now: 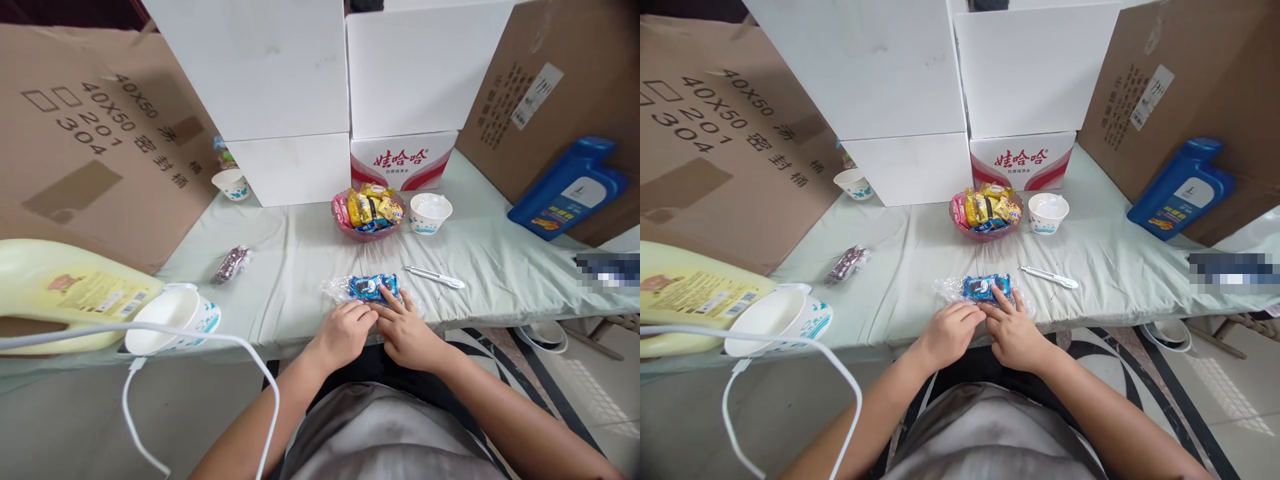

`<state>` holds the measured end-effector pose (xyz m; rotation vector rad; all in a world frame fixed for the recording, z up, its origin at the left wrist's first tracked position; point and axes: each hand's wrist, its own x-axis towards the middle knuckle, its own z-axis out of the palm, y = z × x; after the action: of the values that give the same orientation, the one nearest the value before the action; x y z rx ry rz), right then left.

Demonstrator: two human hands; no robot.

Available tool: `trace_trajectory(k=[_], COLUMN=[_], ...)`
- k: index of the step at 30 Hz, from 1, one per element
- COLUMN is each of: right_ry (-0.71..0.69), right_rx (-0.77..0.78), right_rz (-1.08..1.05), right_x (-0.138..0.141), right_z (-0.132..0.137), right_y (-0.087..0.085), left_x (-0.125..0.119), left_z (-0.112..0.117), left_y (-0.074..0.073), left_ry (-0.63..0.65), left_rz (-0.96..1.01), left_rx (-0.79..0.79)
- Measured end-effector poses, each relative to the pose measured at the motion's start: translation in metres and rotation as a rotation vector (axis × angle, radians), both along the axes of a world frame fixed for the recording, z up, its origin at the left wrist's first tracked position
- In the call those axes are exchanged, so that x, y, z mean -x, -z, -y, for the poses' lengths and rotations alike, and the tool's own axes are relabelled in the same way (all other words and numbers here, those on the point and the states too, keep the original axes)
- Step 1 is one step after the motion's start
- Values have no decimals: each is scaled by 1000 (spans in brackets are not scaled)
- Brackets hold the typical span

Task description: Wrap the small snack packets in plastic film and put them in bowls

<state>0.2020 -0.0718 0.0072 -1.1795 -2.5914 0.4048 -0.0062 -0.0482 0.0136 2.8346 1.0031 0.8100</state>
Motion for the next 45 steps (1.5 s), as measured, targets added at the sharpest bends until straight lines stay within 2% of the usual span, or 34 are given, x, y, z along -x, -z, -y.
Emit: trace_trajectory(k=[1,4,6,10,15,17,19,22,24,26,31,34,36,38,40,41,43,45], right_ry=[10,28,47,110,248,271,210,15,3,160,681,820,718,455,183,98,44,82], right_rx=[-23,-83,-122,-205,-297,-326,-330,-268,-235,-238,-226,-232,-307,-347,-310,-280,-241,-218], right_rz=[-1,-31,-83,-164,-63,-63,-128,-163,-105,-19,229,238,126,-4,-53,-38,30,101], right_x=[-2,-17,-30,-46,-48,-42,-29,-6,1,-4,-51,-69,-66,-52,-33,-22,-5,5], right_z=[1,6,9,11,8,10,14,18,15,7,-12,-17,-17,-17,-19,-22,-29,-39], right_y=[1,3,4,7,4,0,-4,-6,-3,0,0,-9,-17,-23,-24,-22,-15,-7], left_x=[-4,-5,-1,0,0,0,-3,-11,-12,-8,11,13,11,9,9,9,10,11], left_z=[3,7,8,10,5,1,-3,-7,-9,-12,-18,-21,-23,-27,-31,-32,-33,-33], left_y=[3,12,15,8,-15,-23,-28,-25,-20,-14,-9,-13,-16,-17,-14,-12,-4,6], left_ry=[-61,-377,-502,-594,-697,-726,-714,-552,-410,-356,-452,-496,-506,-501,-487,-482,-506,-554], left_rz=[-91,-245,-305,-376,-483,-513,-508,-420,-357,-327,-356,-400,-424,-435,-415,-394,-346,-313], left_rx=[38,108,162,281,429,504,519,366,279,305,439,456,468,468,441,418,352,282])
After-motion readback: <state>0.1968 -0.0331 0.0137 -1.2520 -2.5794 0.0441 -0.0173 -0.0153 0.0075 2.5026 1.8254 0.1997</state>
